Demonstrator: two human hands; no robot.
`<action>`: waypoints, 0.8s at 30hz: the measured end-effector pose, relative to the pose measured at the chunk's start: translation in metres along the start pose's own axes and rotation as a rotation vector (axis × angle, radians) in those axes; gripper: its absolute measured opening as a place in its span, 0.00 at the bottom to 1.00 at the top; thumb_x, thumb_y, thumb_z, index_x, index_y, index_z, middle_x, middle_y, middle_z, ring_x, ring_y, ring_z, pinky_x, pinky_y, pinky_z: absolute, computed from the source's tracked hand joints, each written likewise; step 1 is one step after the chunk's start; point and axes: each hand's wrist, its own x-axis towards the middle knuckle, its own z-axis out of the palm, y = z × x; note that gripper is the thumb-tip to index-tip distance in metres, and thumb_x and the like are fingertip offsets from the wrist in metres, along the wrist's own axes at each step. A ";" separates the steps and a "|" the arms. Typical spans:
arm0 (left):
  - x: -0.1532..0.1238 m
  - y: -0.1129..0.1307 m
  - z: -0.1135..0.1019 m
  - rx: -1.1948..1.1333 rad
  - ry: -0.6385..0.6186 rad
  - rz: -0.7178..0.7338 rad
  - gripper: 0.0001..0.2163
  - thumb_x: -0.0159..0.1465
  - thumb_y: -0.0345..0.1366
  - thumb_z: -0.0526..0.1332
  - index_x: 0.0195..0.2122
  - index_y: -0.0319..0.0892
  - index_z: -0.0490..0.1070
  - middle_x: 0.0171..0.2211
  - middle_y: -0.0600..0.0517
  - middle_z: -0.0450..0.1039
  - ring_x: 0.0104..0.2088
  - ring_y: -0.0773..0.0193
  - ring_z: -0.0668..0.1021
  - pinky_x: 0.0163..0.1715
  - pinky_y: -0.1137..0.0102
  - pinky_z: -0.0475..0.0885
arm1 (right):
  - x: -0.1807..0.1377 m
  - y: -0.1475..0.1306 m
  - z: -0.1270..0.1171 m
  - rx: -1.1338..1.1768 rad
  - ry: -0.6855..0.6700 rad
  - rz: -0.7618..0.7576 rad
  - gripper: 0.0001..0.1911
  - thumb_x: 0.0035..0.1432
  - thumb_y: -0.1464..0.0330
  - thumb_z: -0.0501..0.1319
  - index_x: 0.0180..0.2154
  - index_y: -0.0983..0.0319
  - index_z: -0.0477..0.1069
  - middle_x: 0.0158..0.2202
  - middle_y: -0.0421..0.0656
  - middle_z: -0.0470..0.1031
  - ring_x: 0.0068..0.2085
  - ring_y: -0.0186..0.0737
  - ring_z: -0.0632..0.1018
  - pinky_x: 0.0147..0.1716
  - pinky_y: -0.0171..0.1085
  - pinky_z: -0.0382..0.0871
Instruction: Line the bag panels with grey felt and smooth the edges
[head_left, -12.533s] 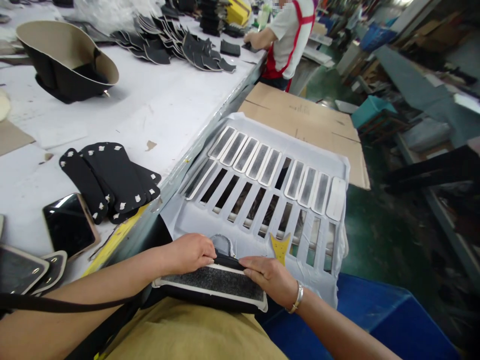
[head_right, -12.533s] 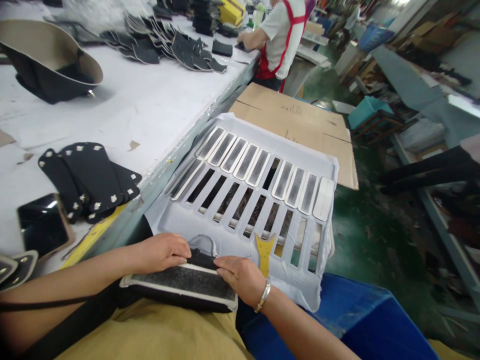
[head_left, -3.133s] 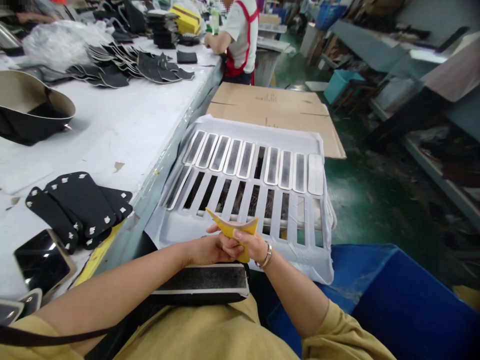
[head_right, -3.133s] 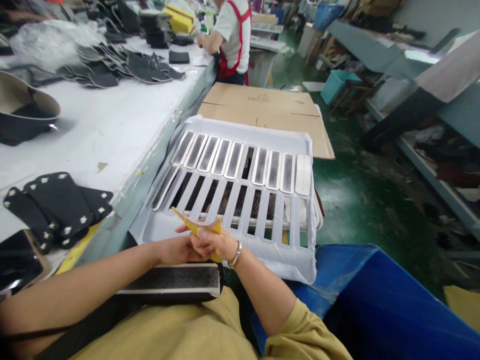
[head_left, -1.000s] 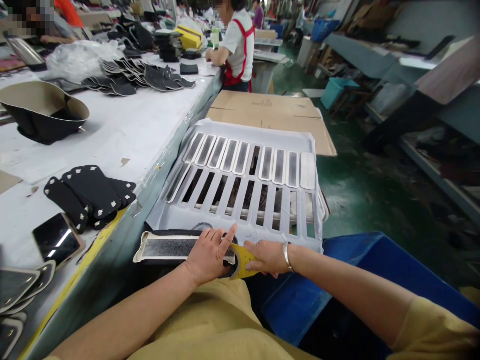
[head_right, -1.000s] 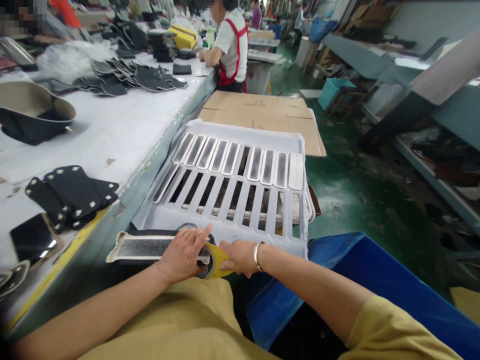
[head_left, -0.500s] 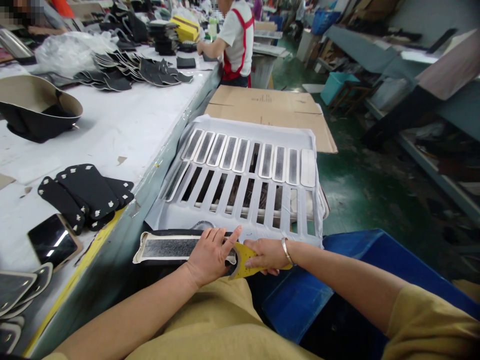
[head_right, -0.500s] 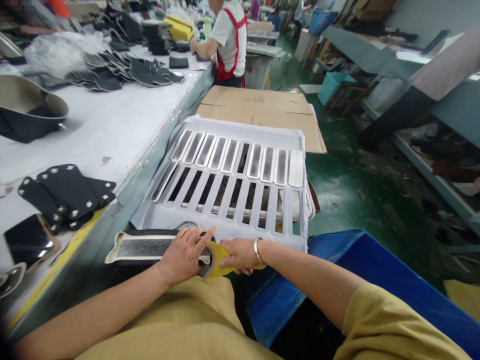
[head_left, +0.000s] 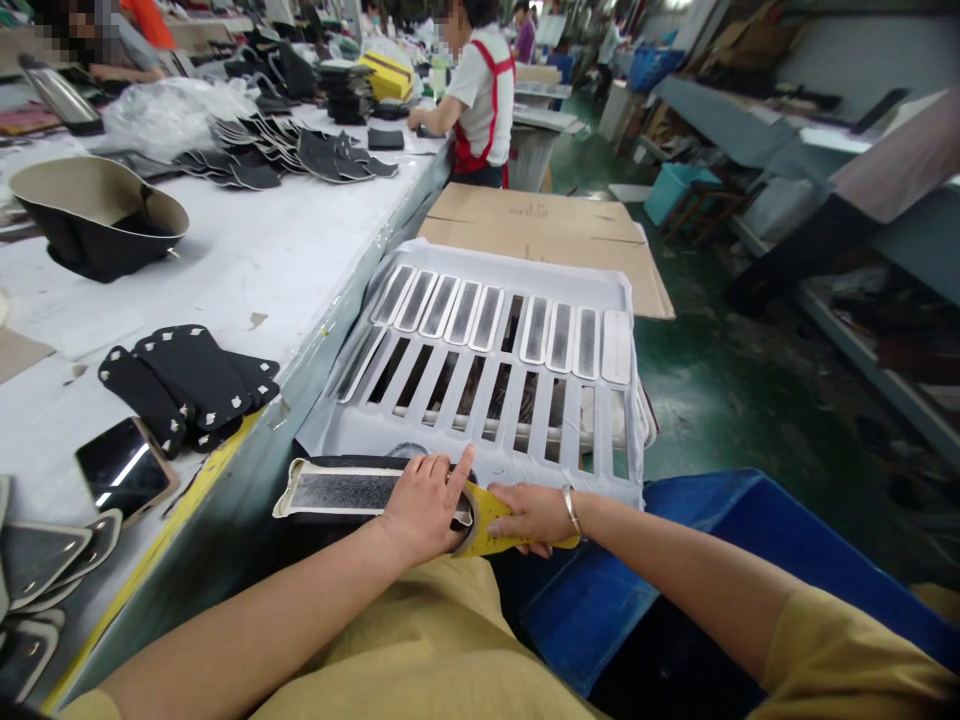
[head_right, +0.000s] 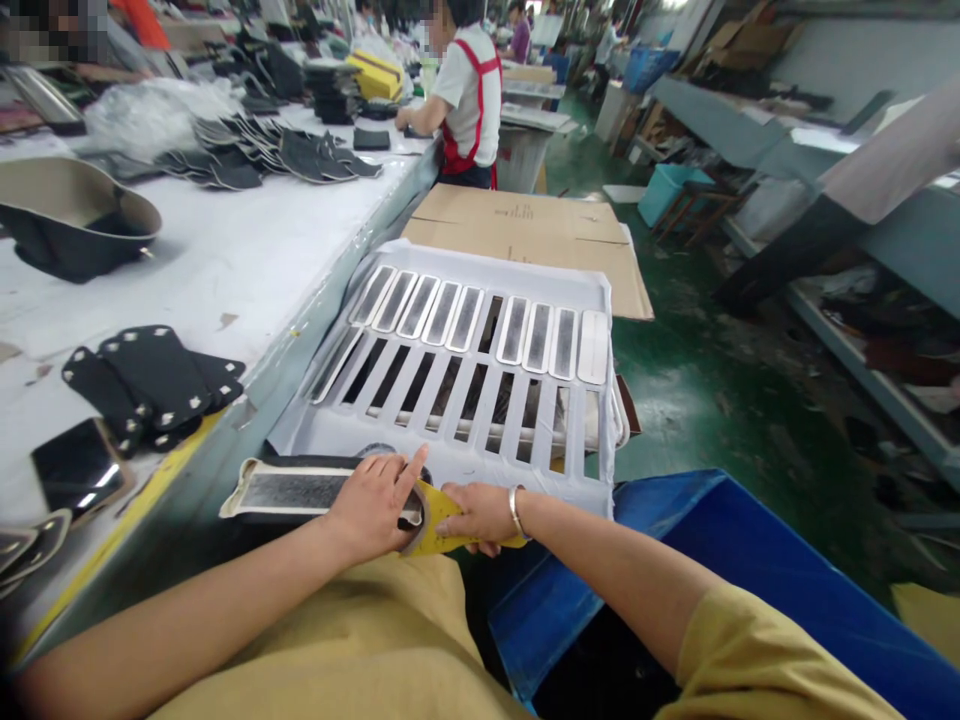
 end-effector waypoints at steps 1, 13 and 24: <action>0.001 0.001 0.000 0.002 0.003 -0.013 0.43 0.52 0.45 0.58 0.64 0.32 0.40 0.46 0.37 0.65 0.47 0.47 0.66 0.47 0.57 0.58 | 0.000 0.000 -0.001 -0.003 -0.002 0.003 0.13 0.60 0.60 0.53 0.42 0.60 0.54 0.21 0.33 0.68 0.15 0.28 0.69 0.15 0.26 0.63; 0.013 -0.014 0.010 0.008 0.136 0.029 0.38 0.54 0.33 0.56 0.65 0.41 0.40 0.49 0.38 0.62 0.49 0.46 0.65 0.50 0.53 0.56 | 0.007 -0.003 -0.015 0.029 0.044 -0.002 0.13 0.59 0.60 0.53 0.40 0.60 0.53 0.20 0.33 0.69 0.14 0.31 0.69 0.13 0.28 0.63; 0.002 -0.009 0.013 -0.001 0.140 0.028 0.34 0.58 0.32 0.53 0.65 0.45 0.42 0.51 0.39 0.62 0.50 0.47 0.65 0.51 0.53 0.55 | 0.008 -0.006 -0.009 0.005 -0.001 0.030 0.12 0.59 0.61 0.53 0.40 0.60 0.54 0.20 0.34 0.69 0.15 0.31 0.69 0.12 0.29 0.64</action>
